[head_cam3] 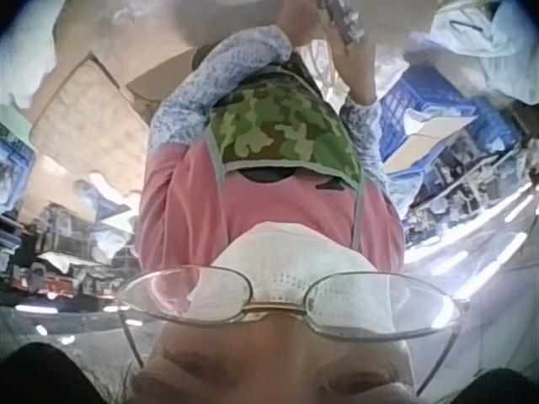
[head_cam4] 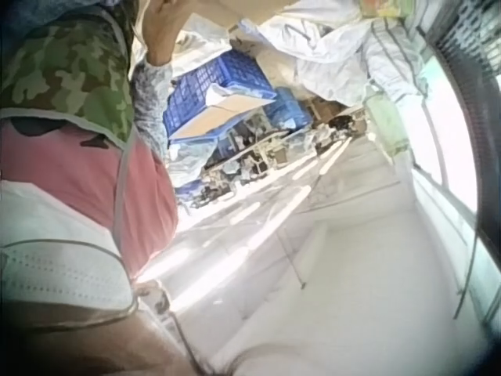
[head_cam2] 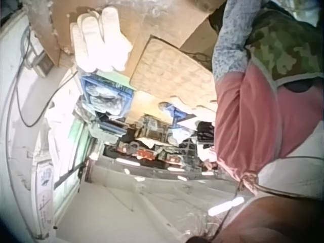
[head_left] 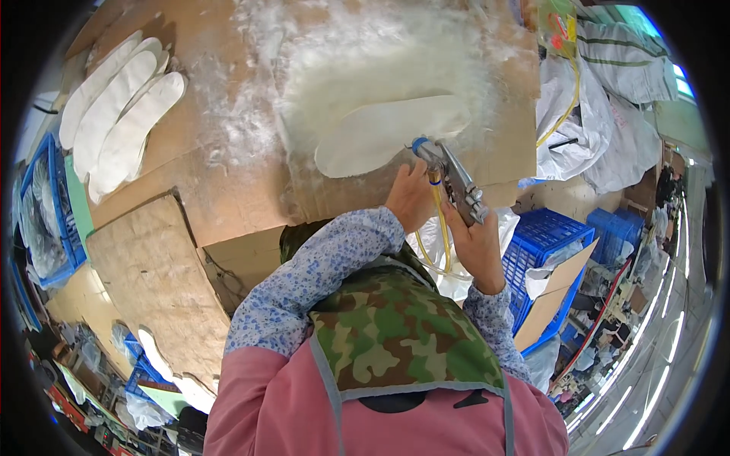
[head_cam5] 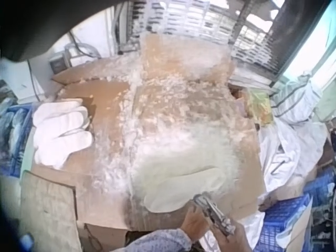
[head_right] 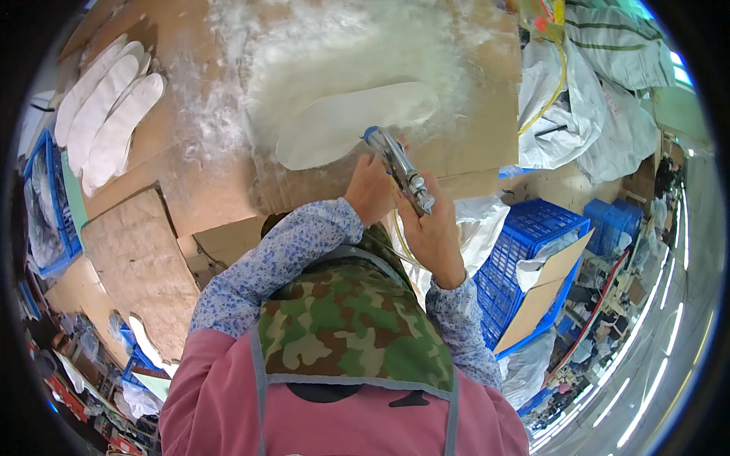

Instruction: Applying adhesive to shoe insoles using a spray gun and stacking them on a workbench.

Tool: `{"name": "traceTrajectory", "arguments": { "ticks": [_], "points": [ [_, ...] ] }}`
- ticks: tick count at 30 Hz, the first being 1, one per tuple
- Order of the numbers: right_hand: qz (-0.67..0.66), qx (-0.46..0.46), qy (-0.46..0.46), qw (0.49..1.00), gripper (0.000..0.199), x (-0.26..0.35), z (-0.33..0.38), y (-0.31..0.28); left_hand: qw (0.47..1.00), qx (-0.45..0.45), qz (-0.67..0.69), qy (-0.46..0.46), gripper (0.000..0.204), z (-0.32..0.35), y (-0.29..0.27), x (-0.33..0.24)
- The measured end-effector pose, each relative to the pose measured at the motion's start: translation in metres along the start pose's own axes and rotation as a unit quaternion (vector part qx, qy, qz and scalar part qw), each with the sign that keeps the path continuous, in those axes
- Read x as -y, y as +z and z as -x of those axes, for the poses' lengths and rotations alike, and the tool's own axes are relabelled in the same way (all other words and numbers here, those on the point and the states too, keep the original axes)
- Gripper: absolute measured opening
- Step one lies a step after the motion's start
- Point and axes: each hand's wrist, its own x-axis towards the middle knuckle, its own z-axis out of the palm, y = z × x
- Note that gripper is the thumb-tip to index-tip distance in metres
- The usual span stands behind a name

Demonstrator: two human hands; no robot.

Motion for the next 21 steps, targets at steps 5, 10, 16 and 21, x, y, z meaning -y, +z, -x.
{"name": "traceTrajectory", "arguments": {
  "ticks": [5,10,16,21],
  "points": [
    [-0.028,0.041,-0.025,0.998,0.017,0.017,0.006,0.014,0.994,0.092,0.049,-0.027,0.027,0.065,-0.045,0.005],
    [-0.003,0.12,-0.023,0.993,0.022,0.034,0.013,0.019,0.957,-0.159,0.079,-0.231,0.03,0.099,-0.094,0.034],
    [-0.016,0.077,-0.033,0.996,0.023,0.009,0.015,0.013,0.89,-0.176,0.186,-0.376,0.03,0.069,-0.111,0.062],
    [0.001,0.034,0.002,0.999,0.027,-0.023,0.001,-0.013,0.908,-0.142,0.15,-0.365,0.037,0.053,-0.092,0.074]
  ]
}}
